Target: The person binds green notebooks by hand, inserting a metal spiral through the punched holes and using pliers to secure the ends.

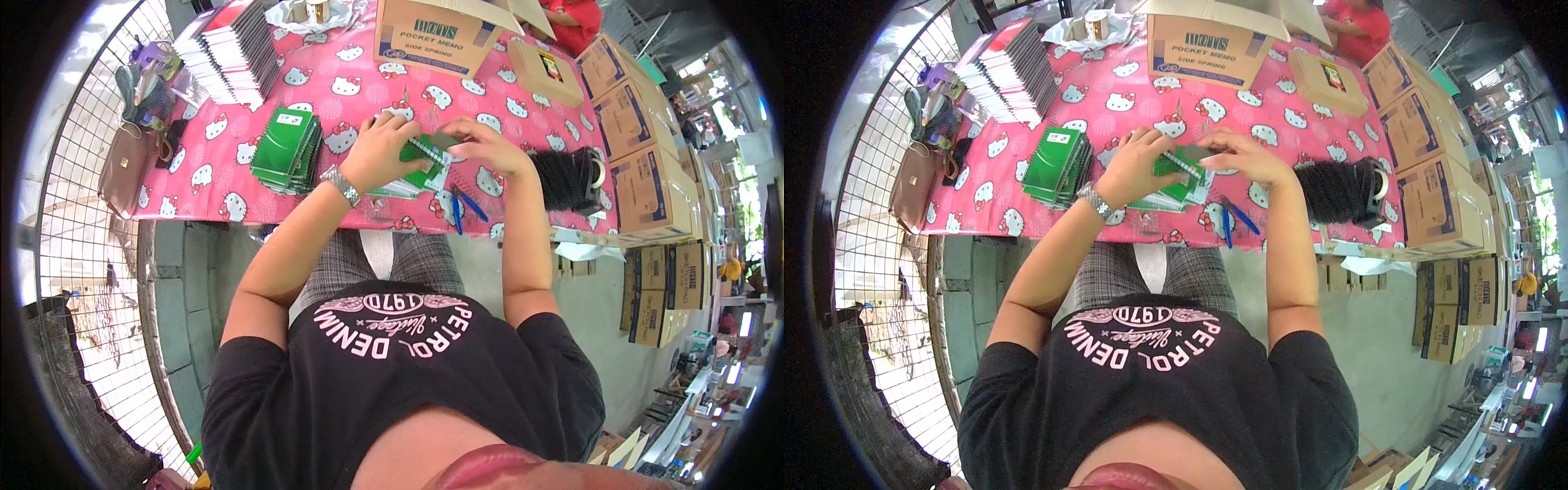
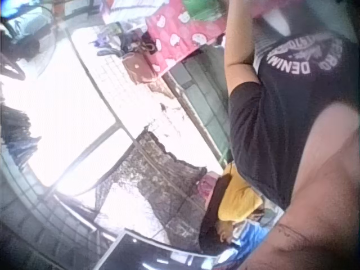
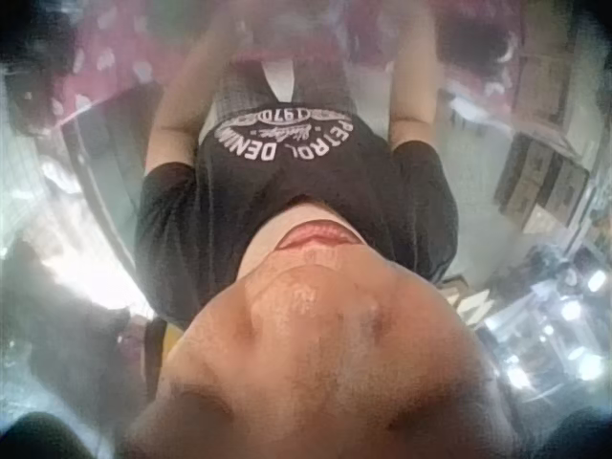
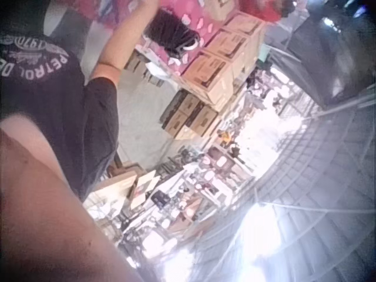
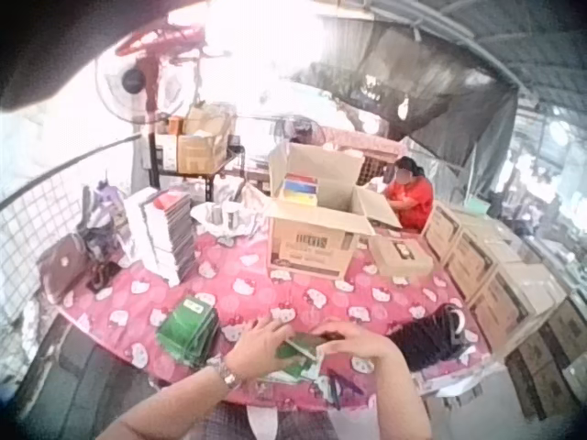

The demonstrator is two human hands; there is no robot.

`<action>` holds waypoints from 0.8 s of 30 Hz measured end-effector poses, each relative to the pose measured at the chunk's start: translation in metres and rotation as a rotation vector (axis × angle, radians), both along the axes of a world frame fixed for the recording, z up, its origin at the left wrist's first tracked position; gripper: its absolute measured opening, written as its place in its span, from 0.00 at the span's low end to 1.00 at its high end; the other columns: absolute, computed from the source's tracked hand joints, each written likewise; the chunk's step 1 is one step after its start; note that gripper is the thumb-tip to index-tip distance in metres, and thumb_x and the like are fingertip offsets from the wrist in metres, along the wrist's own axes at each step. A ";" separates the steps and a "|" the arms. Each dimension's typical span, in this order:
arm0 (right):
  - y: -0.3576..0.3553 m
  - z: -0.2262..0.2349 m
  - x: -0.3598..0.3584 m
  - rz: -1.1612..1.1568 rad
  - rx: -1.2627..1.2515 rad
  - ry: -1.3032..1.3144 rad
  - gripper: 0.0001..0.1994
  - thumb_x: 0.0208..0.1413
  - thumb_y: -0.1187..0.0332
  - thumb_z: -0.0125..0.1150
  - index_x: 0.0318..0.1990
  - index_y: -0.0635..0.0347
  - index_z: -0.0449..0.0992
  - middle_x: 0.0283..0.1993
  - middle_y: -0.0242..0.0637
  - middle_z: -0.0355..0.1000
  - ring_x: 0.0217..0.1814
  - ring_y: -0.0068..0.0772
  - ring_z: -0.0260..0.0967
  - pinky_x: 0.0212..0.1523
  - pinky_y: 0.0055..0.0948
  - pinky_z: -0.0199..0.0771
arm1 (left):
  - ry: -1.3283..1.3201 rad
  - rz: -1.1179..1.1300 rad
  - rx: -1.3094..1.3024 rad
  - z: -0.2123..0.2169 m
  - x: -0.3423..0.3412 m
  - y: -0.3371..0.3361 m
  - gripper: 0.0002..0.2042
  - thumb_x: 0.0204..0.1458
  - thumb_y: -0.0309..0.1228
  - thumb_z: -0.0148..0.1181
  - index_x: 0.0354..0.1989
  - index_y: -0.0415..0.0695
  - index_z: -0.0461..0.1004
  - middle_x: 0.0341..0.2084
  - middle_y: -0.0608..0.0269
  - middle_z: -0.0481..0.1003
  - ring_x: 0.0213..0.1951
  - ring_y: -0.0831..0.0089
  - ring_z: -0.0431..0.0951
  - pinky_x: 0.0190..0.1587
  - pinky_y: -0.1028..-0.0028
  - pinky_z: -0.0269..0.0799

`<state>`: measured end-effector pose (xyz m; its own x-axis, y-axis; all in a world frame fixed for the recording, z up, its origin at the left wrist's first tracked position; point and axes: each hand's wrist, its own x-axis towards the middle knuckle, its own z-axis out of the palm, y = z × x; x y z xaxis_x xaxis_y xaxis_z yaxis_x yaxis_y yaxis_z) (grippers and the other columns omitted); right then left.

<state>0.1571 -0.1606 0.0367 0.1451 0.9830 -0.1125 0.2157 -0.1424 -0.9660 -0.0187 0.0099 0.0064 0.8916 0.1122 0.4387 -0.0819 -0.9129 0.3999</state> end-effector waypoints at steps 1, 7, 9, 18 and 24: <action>-0.003 0.002 -0.003 0.065 0.190 0.263 0.24 0.52 0.58 0.63 0.54 0.62 0.73 0.56 0.36 0.69 0.58 0.30 0.65 0.58 0.30 0.62 | 0.008 0.018 0.000 0.000 0.000 0.001 0.22 0.40 0.43 0.72 0.41 0.45 0.72 0.40 0.60 0.72 0.49 0.57 0.70 0.53 0.57 0.64; 0.004 -0.009 0.009 0.018 0.173 0.349 0.25 0.49 0.61 0.64 0.54 0.62 0.73 0.59 0.37 0.68 0.62 0.35 0.65 0.63 0.32 0.59 | 0.015 0.006 -0.082 0.004 0.006 0.024 0.20 0.43 0.39 0.71 0.42 0.45 0.74 0.39 0.57 0.72 0.49 0.55 0.69 0.53 0.61 0.67; 0.009 -0.009 0.007 0.001 0.138 0.195 0.26 0.49 0.60 0.64 0.55 0.62 0.73 0.58 0.37 0.68 0.62 0.34 0.65 0.63 0.31 0.59 | 0.009 0.004 -0.081 -0.002 0.003 0.032 0.19 0.43 0.35 0.71 0.44 0.45 0.74 0.39 0.57 0.72 0.48 0.57 0.71 0.51 0.63 0.69; 0.036 0.005 0.004 -0.010 -0.104 -0.203 0.29 0.47 0.55 0.64 0.55 0.63 0.72 0.57 0.35 0.68 0.58 0.32 0.66 0.61 0.31 0.61 | 0.071 -0.155 -0.529 -0.012 0.011 0.049 0.15 0.47 0.30 0.70 0.42 0.41 0.73 0.34 0.64 0.76 0.32 0.77 0.72 0.36 0.73 0.69; 0.032 -0.014 0.007 -0.167 -0.030 -0.017 0.23 0.51 0.60 0.64 0.54 0.61 0.74 0.52 0.34 0.71 0.54 0.30 0.67 0.55 0.32 0.65 | 0.174 -0.044 -0.610 -0.012 0.005 0.054 0.15 0.48 0.30 0.69 0.41 0.40 0.74 0.29 0.65 0.76 0.30 0.80 0.71 0.35 0.75 0.69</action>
